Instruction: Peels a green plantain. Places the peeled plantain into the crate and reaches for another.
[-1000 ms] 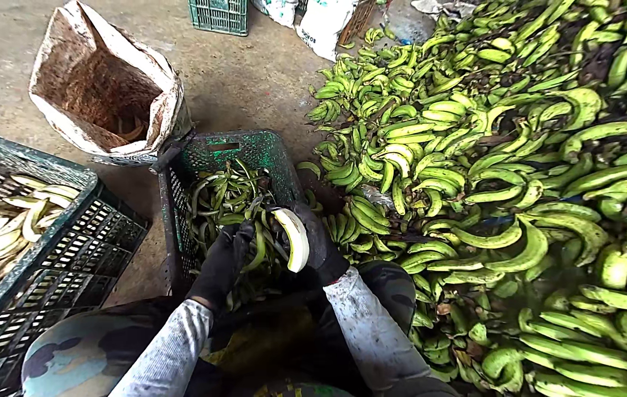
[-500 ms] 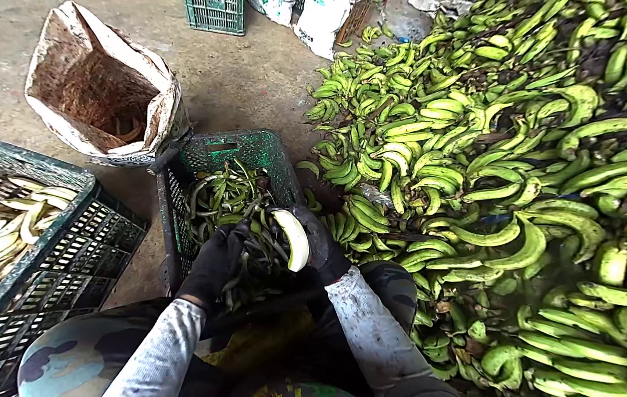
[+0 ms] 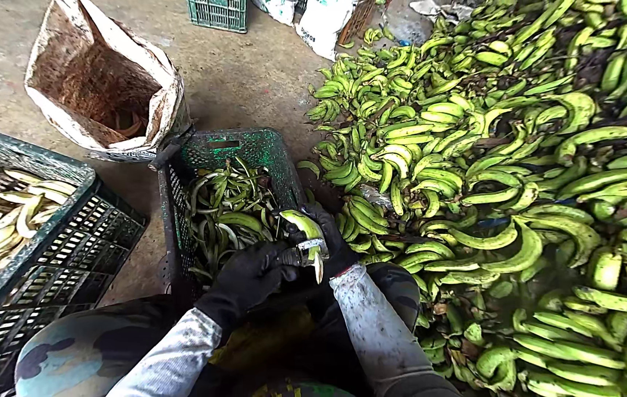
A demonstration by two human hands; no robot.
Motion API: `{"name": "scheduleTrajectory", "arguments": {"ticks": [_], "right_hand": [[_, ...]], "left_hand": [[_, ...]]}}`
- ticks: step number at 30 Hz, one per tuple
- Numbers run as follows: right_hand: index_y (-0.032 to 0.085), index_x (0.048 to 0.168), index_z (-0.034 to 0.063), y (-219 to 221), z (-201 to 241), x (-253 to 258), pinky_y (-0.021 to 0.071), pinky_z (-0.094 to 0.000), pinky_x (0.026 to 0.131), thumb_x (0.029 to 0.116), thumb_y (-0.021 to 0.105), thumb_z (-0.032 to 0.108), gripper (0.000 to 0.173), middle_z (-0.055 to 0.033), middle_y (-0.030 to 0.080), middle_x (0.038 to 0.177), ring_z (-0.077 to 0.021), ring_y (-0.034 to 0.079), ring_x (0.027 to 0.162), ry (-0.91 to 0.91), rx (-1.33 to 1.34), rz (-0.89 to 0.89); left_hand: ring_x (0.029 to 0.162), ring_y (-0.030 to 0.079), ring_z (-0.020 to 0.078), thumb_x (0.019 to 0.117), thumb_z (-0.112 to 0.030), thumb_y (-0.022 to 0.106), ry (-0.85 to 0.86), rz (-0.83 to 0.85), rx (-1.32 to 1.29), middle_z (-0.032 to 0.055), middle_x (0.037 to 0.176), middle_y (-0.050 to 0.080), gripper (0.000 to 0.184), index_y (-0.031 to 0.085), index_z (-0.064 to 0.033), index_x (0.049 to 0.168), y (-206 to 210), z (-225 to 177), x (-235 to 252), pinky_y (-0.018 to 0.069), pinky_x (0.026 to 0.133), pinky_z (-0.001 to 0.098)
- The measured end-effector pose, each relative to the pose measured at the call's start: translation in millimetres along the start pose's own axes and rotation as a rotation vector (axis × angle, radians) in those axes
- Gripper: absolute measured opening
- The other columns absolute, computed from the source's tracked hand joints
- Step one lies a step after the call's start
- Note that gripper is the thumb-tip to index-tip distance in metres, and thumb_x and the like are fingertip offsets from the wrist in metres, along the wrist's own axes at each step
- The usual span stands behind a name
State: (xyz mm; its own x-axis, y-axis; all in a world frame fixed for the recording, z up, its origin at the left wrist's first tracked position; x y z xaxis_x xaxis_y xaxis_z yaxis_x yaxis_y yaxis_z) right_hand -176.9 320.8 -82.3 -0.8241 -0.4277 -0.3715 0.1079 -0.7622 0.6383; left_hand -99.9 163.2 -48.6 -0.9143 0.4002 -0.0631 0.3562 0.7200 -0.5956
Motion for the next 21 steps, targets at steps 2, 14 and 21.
{"name": "scheduleTrajectory", "arguments": {"ticks": [2,14,21], "right_hand": [[0.064,0.105,0.0105,2,-1,-2,0.0558,-0.0246,0.062,0.1078,0.038,0.029,0.031,-0.0022,0.066,0.080,-0.0081,0.063,0.068,-0.117,-0.134,-0.072],[0.064,0.106,0.0054,8,-7,4,0.0535,-0.0251,0.043,0.1057,0.034,0.041,0.047,-0.0074,0.061,0.067,-0.0135,0.060,0.048,0.015,0.177,0.006],[0.065,0.097,0.0059,16,-16,2,0.0541,-0.0263,0.044,0.1047,0.038,0.038,0.043,-0.0092,0.064,0.068,-0.0142,0.062,0.049,0.053,0.193,0.061]], "left_hand": [[0.115,0.064,0.0302,0.0987,-0.050,0.058,-0.105,-0.035,0.010,0.0140,0.128,0.066,0.055,0.059,-0.0154,0.141,-1,5,5,0.0501,0.100,0.0550],[0.087,0.066,0.0192,0.1014,-0.043,0.061,-0.351,-0.404,-0.323,0.0064,0.099,0.069,0.039,0.061,-0.0186,0.131,-51,39,-1,0.0552,0.079,0.0484],[0.103,0.067,0.0312,0.0984,-0.049,0.061,-0.322,-0.328,-0.082,0.0148,0.117,0.068,0.052,0.060,-0.0141,0.137,-18,42,14,0.0530,0.091,0.0579]]}}
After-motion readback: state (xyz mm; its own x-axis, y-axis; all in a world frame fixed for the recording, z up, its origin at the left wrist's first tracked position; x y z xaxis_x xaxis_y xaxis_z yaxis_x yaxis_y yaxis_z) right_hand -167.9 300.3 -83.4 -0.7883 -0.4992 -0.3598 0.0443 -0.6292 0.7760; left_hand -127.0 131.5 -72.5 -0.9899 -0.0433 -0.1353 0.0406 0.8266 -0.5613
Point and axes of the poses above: each hand's wrist, its own x-axis towards the middle knuckle, its own y-axis out of the palm, z = x × y, the point moved 6 cm from there along x, towards the middle knuckle
